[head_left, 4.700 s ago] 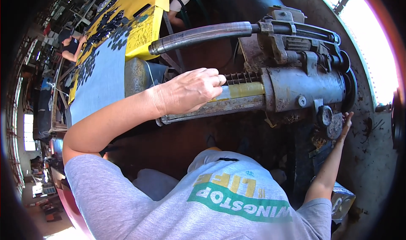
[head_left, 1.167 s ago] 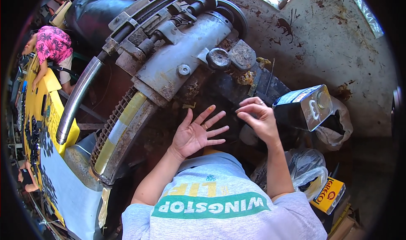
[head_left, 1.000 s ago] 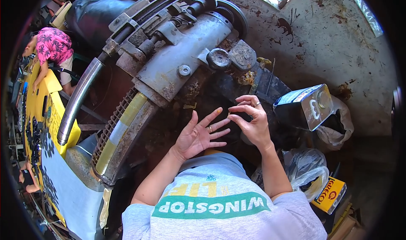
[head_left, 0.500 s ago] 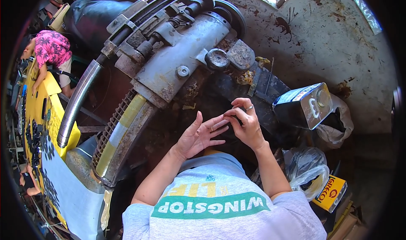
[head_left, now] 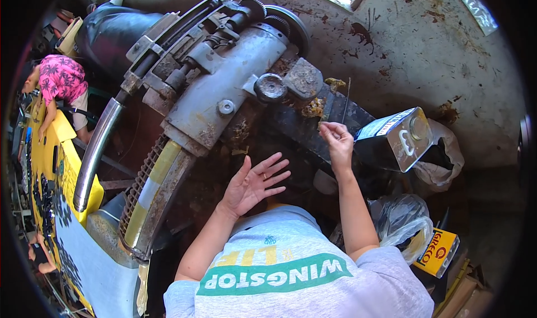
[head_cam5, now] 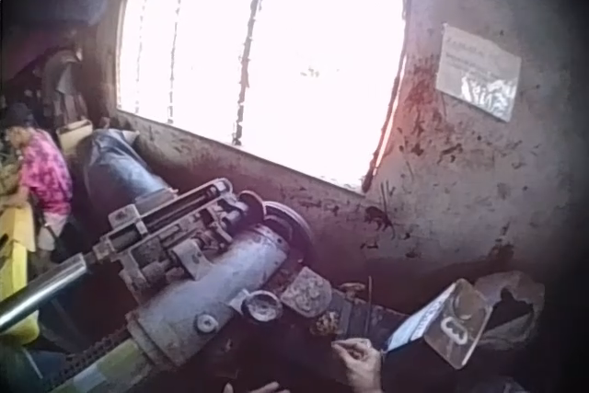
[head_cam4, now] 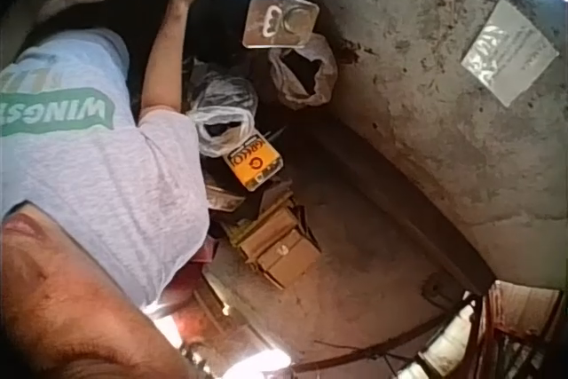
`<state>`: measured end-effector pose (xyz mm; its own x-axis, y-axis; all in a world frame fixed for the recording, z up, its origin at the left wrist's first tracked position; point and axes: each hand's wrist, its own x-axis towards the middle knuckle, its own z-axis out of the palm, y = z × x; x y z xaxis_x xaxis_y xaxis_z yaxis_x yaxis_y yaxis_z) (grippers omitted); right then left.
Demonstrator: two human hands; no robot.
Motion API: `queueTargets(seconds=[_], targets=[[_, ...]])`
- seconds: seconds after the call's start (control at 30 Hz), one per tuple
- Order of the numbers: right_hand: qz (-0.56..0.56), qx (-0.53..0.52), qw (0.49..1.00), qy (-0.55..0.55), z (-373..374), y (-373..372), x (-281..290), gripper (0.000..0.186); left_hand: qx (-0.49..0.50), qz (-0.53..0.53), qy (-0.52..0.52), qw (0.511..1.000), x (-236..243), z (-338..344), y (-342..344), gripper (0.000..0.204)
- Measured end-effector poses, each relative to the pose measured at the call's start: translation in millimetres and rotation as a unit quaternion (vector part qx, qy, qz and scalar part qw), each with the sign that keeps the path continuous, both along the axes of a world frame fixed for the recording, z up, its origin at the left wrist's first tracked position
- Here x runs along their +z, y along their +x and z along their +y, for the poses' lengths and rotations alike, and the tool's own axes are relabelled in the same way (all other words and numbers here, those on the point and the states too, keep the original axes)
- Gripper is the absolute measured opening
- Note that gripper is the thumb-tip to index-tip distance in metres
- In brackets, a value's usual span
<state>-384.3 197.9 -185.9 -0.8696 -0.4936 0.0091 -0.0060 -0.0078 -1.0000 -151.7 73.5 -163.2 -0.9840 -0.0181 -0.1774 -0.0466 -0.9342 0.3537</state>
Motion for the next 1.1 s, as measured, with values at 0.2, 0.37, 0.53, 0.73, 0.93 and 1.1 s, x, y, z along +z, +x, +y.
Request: queueTargets(seconds=[0.2,0.37,0.53,0.73,0.93,1.1], targets=[[0.189,-0.073,0.967,0.154,1.1,-59.1,-4.8,0.020,0.035,-0.011,0.037,0.999,-4.9,1.4,2.3,0.073],[0.254,-0.003,0.927,0.277,-12.0,-87.2,-30.8,0.073,0.033,-0.042,0.020,0.998,-5.5,2.8,1.6,0.069],[0.396,0.029,0.858,0.327,-21.2,-83.2,-27.7,0.071,0.064,-0.053,0.019,0.996,-9.2,-2.7,9.5,0.067],[0.380,0.005,0.868,0.321,-20.3,-90.2,-42.3,0.065,0.080,-0.068,-0.001,0.994,-7.9,-2.5,12.9,0.065],[0.329,-0.008,0.888,0.320,-16.6,-91.1,-42.5,0.062,0.081,-0.076,-0.023,0.994,-6.8,-5.3,15.2,0.064],[0.320,0.019,0.903,0.284,-8.4,-90.2,-42.3,0.059,0.082,-0.081,-0.030,0.993,-8.4,-6.3,18.9,0.062]])
